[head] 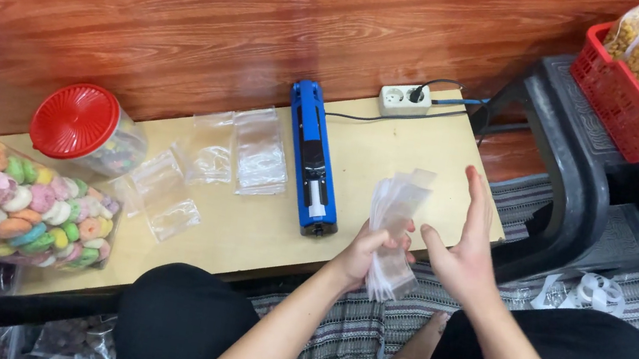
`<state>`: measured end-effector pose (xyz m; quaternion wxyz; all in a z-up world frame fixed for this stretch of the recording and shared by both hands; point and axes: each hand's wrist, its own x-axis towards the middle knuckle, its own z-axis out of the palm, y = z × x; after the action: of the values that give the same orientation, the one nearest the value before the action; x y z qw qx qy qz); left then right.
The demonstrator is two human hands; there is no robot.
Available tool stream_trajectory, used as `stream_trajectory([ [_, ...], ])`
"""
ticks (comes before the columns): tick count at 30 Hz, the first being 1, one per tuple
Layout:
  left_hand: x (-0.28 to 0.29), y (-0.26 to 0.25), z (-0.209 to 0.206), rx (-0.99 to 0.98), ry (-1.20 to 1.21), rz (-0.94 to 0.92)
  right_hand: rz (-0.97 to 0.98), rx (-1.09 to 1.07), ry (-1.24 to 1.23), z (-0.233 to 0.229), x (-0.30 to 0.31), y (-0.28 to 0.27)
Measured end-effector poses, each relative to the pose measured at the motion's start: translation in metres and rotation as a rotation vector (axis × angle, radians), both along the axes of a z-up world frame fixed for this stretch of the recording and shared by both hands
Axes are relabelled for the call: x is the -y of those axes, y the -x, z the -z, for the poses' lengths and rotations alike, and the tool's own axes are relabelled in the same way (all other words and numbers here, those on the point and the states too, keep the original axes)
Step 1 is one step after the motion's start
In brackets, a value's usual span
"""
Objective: Seal small plastic bags using a manual impulse heat sealer
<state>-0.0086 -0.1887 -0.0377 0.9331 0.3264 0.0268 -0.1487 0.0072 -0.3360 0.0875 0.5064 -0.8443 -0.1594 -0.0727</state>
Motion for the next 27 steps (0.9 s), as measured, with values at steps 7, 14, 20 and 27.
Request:
stream_trajectory([
  [7,-0.011,0.014,-0.022,-0.075,0.039,0.146,-0.451,-0.174,0.185,-0.027,-0.005,-0.043],
  [14,-0.019,0.008,0.018,-0.196,0.058,0.176,-0.540,-0.177,0.218,-0.010,-0.014,-0.045],
  [20,-0.013,-0.001,0.033,-0.168,0.128,0.224,-0.410,-0.224,0.178,0.003,-0.017,-0.036],
  [27,-0.025,0.030,-0.037,-0.091,0.138,0.509,-0.223,-0.127,0.029,0.060,0.002,-0.073],
])
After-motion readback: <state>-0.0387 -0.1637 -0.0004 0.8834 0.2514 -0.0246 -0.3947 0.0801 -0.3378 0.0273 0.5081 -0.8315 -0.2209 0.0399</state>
